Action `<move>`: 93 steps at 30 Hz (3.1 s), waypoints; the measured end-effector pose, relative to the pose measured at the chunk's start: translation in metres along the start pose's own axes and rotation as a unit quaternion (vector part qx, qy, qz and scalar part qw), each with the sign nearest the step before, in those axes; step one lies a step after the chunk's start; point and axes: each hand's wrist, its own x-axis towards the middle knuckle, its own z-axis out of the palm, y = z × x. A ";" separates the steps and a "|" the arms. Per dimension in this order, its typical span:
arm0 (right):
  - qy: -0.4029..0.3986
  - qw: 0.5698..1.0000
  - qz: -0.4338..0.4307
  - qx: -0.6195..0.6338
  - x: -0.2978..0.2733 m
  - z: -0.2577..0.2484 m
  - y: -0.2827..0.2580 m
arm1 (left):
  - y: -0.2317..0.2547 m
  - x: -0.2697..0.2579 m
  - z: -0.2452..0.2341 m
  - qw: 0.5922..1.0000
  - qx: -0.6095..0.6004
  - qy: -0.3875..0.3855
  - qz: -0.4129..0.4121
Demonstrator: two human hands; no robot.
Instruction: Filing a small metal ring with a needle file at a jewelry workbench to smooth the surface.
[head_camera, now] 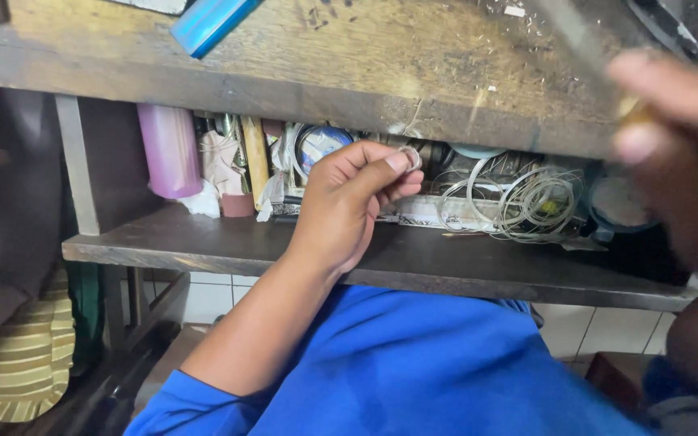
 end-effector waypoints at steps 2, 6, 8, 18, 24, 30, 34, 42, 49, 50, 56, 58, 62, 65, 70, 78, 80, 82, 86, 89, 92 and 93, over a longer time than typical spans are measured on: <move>-0.017 1.000 0.019 0.002 -0.008 0.022 -0.009 | 0.000 0.000 -0.001 1.000 -0.007 -0.012 -0.013; 0.023 0.997 -0.068 0.004 -0.004 0.064 -0.017 | 0.003 -0.001 0.002 0.993 -0.011 -0.095 -0.063; 0.026 0.994 -0.094 0.039 0.004 0.067 -0.028 | 0.003 -0.004 0.003 0.989 -0.010 -0.128 -0.068; 0.068 0.987 -0.132 0.068 0.009 0.084 -0.030 | 0.008 -0.009 0.007 0.977 0.161 -0.138 0.016; 0.097 0.977 -0.189 -0.023 0.018 0.044 -0.021 | -0.002 -0.002 0.001 0.998 0.041 -0.044 0.000; 0.056 0.996 -0.072 -0.003 0.035 0.011 -0.033 | 0.000 -0.003 0.003 0.997 0.047 -0.053 0.009; 0.052 0.998 -0.047 0.007 0.038 0.010 -0.030 | -0.012 0.001 0.001 0.997 0.013 -0.040 0.059; 0.030 0.998 0.044 0.042 0.036 0.009 -0.020 | -0.015 0.004 -0.003 0.997 0.017 -0.040 0.060; -0.027 0.991 0.121 0.057 0.037 0.004 -0.017 | -0.004 0.001 0.001 0.998 -0.007 0.004 0.055; -0.038 0.987 0.142 0.064 0.035 0.003 -0.016 | -0.002 0.001 0.000 0.999 0.003 -0.003 0.036; -0.066 0.993 0.073 0.061 -0.033 0.039 0.004 | -0.002 0.004 0.001 1.000 0.027 0.000 0.015; -0.084 0.986 0.070 0.126 -0.030 0.049 -0.001 | 0.001 0.001 0.003 0.999 0.042 -0.008 0.021; 0.017 0.997 -0.073 0.036 -0.002 0.058 -0.023 | 0.006 -0.006 0.008 0.990 0.100 -0.101 -0.013; 0.027 0.991 -0.126 0.040 0.014 0.062 -0.033 | 0.008 -0.008 0.008 0.984 0.107 -0.143 -0.008; 0.050 0.986 -0.150 0.050 0.018 0.070 -0.033 | 0.008 -0.008 0.006 0.984 0.069 -0.161 -0.014; 0.035 0.995 -0.088 -0.001 0.000 0.062 -0.016 | -0.003 0.003 0.002 0.999 0.002 0.009 0.051; 0.024 0.997 -0.076 0.010 -0.011 0.059 -0.005 | -0.003 0.003 0.004 0.998 0.008 0.018 0.063; 0.014 0.998 -0.060 0.022 -0.019 0.057 0.003 | -0.004 0.004 0.004 0.997 0.015 0.026 0.071; -0.003 0.997 -0.068 0.036 -0.029 0.056 0.010 | -0.006 0.004 0.003 0.997 0.026 0.014 0.071; 0.002 0.995 -0.092 0.030 -0.033 0.059 0.018 | -0.005 0.003 0.004 0.996 0.039 0.017 0.078; 0.010 0.993 -0.109 0.032 -0.034 0.061 0.024 | -0.005 0.002 0.005 0.996 0.046 0.022 0.079; 0.009 0.992 -0.116 0.038 -0.034 0.061 0.025 | -0.005 0.002 0.005 0.995 0.050 0.024 0.079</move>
